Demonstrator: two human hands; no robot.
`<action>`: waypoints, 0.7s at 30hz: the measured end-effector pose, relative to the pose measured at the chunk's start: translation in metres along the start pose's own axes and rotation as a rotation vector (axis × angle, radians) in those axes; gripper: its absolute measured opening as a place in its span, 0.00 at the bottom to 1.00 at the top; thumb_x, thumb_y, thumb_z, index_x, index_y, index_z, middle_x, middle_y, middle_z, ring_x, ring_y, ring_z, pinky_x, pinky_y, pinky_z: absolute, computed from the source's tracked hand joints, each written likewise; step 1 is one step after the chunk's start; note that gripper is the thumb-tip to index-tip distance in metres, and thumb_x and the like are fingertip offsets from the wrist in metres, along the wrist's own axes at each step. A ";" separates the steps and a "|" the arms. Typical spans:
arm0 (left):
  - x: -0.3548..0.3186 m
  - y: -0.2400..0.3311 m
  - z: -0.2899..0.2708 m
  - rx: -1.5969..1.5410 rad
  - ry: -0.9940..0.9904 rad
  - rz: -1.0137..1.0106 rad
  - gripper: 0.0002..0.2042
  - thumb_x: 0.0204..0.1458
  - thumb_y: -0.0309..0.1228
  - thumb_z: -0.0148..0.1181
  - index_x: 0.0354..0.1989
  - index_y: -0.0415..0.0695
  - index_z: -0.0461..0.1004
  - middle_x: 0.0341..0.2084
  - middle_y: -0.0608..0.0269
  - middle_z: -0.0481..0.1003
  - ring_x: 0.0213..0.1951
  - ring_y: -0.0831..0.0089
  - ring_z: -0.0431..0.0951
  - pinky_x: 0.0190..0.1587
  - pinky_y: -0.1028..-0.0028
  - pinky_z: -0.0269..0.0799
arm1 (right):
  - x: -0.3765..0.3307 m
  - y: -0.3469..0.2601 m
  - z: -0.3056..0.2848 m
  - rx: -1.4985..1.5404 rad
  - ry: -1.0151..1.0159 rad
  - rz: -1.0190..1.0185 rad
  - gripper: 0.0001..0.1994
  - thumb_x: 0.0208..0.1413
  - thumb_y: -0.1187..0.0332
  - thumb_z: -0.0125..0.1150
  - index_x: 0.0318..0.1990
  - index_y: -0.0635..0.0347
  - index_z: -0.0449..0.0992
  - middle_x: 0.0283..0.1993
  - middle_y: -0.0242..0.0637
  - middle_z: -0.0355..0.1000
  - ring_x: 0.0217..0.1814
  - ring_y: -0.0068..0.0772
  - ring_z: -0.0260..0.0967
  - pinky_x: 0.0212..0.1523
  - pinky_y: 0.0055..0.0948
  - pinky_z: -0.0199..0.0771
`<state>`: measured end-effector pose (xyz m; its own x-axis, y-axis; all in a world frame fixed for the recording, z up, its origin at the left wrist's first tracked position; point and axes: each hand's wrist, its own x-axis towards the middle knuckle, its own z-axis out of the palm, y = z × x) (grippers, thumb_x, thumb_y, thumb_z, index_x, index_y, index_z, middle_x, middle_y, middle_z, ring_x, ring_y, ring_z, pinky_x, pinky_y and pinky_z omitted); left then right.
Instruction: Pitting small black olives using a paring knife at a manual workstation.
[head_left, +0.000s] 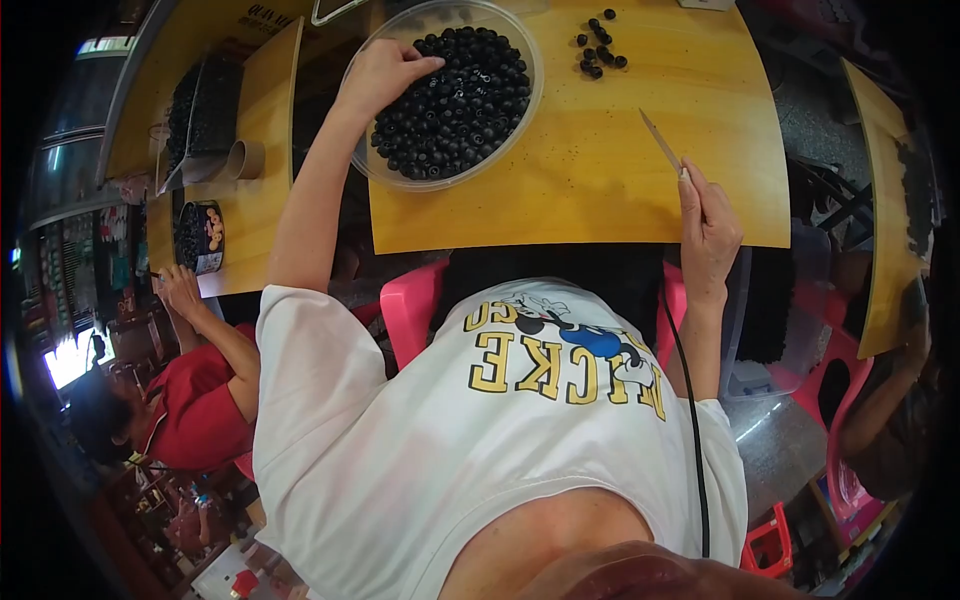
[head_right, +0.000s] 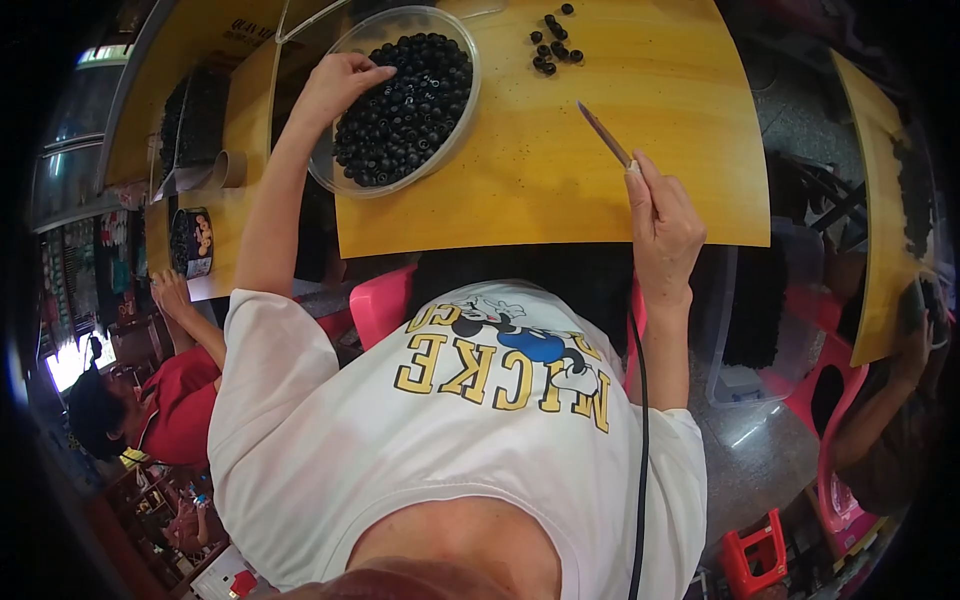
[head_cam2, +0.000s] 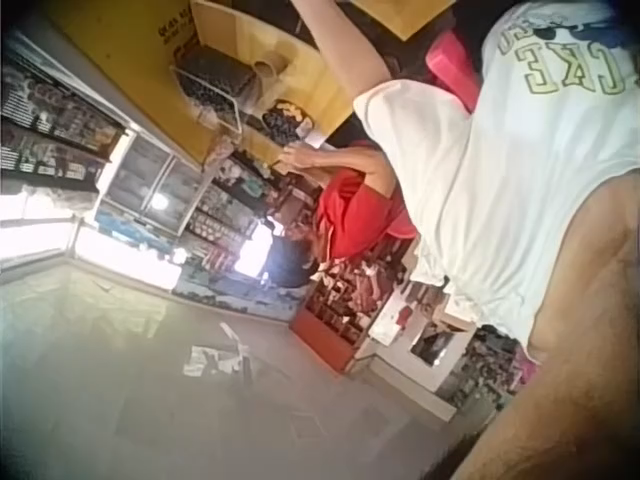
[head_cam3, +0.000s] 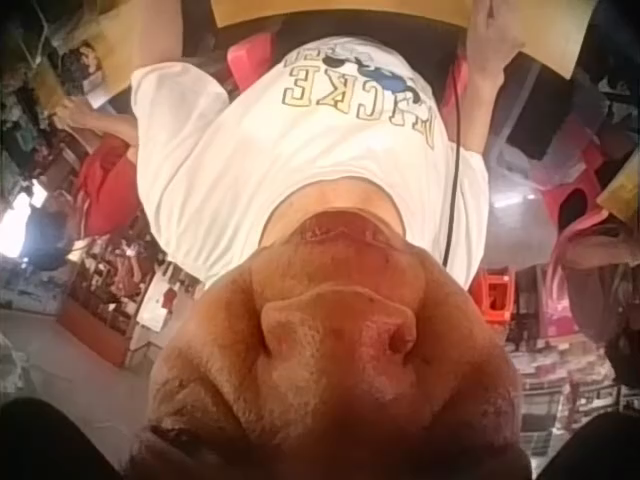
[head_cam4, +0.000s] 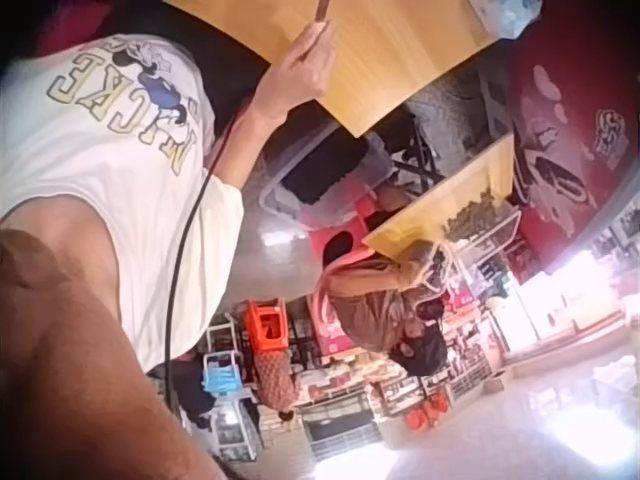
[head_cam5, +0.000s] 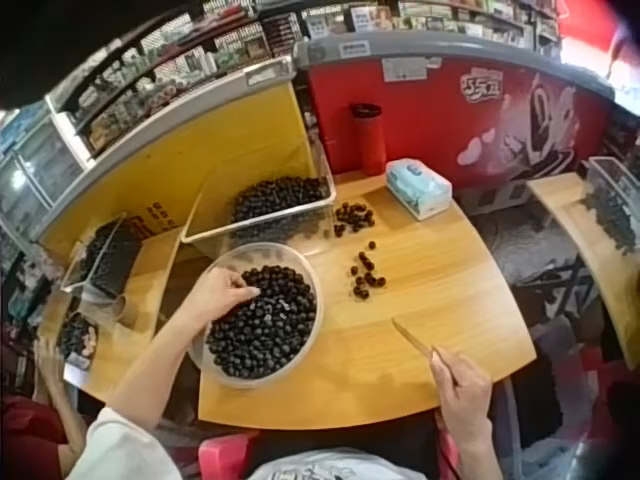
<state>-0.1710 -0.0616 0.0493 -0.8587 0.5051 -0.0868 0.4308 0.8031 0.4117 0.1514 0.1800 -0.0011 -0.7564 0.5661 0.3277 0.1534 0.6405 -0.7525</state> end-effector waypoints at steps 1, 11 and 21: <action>0.002 0.003 0.003 0.068 -0.044 0.001 0.20 0.45 0.43 0.69 0.35 0.37 0.81 0.29 0.51 0.80 0.34 0.62 0.81 0.41 0.67 0.74 | 0.000 0.000 0.000 -0.002 0.003 0.004 0.13 0.64 0.67 0.56 0.49 0.67 0.78 0.30 0.36 0.73 0.31 0.23 0.67 0.34 0.22 0.66; -0.014 -0.008 0.003 -1.423 -0.279 -0.146 0.11 0.59 0.31 0.59 0.43 0.34 0.75 0.37 0.59 0.77 0.37 0.75 0.78 0.38 0.79 0.77 | 0.000 0.003 -0.001 0.038 0.013 -0.013 0.12 0.63 0.69 0.56 0.48 0.67 0.78 0.27 0.35 0.69 0.28 0.23 0.64 0.31 0.22 0.63; -0.092 0.097 0.043 -2.127 -0.713 -0.210 0.13 0.61 0.27 0.54 0.51 0.33 0.70 0.43 0.47 0.75 0.38 0.70 0.80 0.41 0.80 0.82 | 0.003 -0.009 0.001 0.099 -0.004 -0.021 0.11 0.62 0.70 0.57 0.48 0.68 0.78 0.24 0.34 0.65 0.26 0.21 0.59 0.28 0.23 0.61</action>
<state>-0.0380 -0.0163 0.0579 -0.4193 0.8718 -0.2534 -0.8718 -0.3087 0.3804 0.1473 0.1751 0.0062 -0.7611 0.5509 0.3424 0.0740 0.5981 -0.7980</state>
